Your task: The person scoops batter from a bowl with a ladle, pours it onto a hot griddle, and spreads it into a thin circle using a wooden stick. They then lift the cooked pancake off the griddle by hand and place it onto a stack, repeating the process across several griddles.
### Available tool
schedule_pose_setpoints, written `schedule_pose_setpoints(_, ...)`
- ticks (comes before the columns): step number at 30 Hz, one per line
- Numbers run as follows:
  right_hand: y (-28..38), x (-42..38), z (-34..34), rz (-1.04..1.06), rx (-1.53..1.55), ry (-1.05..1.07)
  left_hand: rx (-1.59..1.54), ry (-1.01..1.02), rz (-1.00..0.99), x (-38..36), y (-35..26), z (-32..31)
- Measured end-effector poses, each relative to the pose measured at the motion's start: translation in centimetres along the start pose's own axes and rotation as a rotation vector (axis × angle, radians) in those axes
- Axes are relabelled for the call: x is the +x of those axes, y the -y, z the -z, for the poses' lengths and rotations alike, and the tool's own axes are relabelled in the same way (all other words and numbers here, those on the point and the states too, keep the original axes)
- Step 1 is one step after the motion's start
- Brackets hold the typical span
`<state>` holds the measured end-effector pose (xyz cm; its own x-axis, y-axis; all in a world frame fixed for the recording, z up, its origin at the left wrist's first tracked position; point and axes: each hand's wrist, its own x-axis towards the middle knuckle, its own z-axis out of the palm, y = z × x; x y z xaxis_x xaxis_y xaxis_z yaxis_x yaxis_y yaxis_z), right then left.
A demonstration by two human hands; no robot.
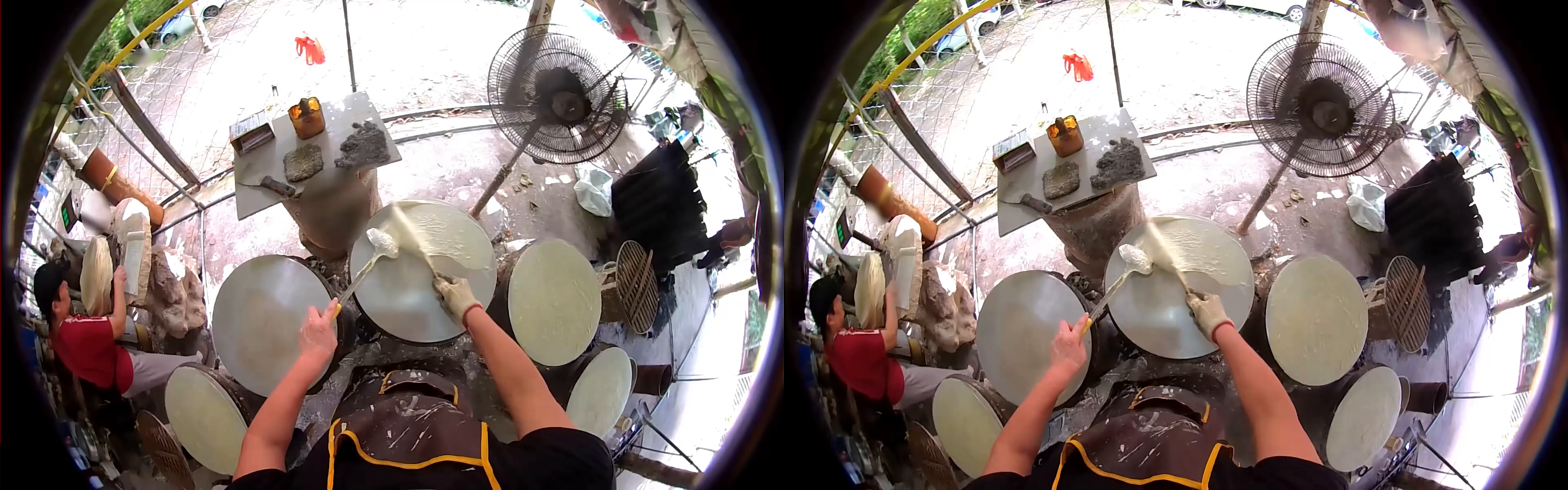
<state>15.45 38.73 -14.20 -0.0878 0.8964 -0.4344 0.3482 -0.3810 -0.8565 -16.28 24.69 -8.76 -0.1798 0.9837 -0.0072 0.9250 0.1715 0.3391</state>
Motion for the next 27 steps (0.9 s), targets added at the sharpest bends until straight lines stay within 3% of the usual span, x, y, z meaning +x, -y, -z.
schedule_pose_setpoints(2, 3.4, -2.4, 1.6, -0.245, 0.184, 0.253, -0.079, -0.023, 0.022, -2.0, 0.3, 0.3)
schedule_pose_setpoints(3, 3.8, -3.1, 2.9, -0.175, 0.058, 0.175, -0.103, -0.049, 0.043, -3.1, 0.7, 0.6)
schedule_pose_setpoints(4, 2.3, -2.7, 3.9, -0.055, 0.120, 0.132, -0.128, -0.077, 0.063, -4.4, 1.2, 1.2)
schedule_pose_setpoints(6, 0.5, -1.4, 4.0, -0.015, 0.224, -0.107, -0.201, -0.134, 0.084, -5.6, 1.0, 1.2)
schedule_pose_setpoints(9, -1.6, 2.5, 1.0, 0.093, -0.018, 0.155, -0.391, -0.233, 0.075, -6.7, -0.4, 0.2)
schedule_pose_setpoints(10, 3.7, -0.7, 1.6, -0.175, 0.078, 0.301, -0.485, -0.273, 0.066, -6.7, -0.8, -0.7)
schedule_pose_setpoints(11, 4.1, -1.2, 2.5, -0.176, 0.017, 0.333, -0.578, -0.314, 0.056, -6.8, -1.2, -1.1)
schedule_pose_setpoints(12, 4.0, -1.2, 3.7, -0.177, -0.045, 0.366, -0.752, -0.237, 0.176, -7.2, -2.0, -0.6)
schedule_pose_setpoints(14, -0.3, 0.3, 6.7, -0.014, 0.053, 0.295, -1.100, -0.085, 0.420, -8.3, -4.1, 1.1)
schedule_pose_setpoints(15, 0.7, 0.2, 6.8, 0.015, 0.153, 0.166, -1.171, -0.073, 0.438, -8.3, -5.0, 1.5)
schedule_pose_setpoints(16, 0.4, 1.8, 6.1, -0.045, 0.498, 0.093, -1.242, -0.061, 0.455, -7.8, -5.9, 1.8)
schedule_pose_setpoints(20, 0.1, 2.9, 6.6, 0.088, -0.159, 0.565, -1.470, -0.090, 0.498, -8.5, -8.4, 0.4)
schedule_pose_setpoints(22, 0.2, 2.4, 7.6, 0.044, -0.188, 0.610, -1.451, -0.114, 0.557, -9.5, -9.2, -0.3)
schedule_pose_setpoints(24, -1.7, 3.0, 9.5, -0.149, 0.004, 0.481, -1.427, -0.128, 0.629, -11.1, -9.6, -0.7)
schedule_pose_setpoints(25, -0.5, 3.5, 10.0, -0.072, 0.178, 0.498, -1.390, -0.146, 0.646, -11.5, -9.9, -0.9)
schedule_pose_setpoints(26, 1.1, 4.2, 10.0, -0.169, 0.098, 0.337, -1.354, -0.163, 0.663, -11.7, -10.2, -1.1)
schedule_pose_setpoints(27, 3.7, 3.7, 9.1, -0.140, 0.060, 0.406, -1.314, -0.171, 0.674, -11.8, -10.6, -1.1)
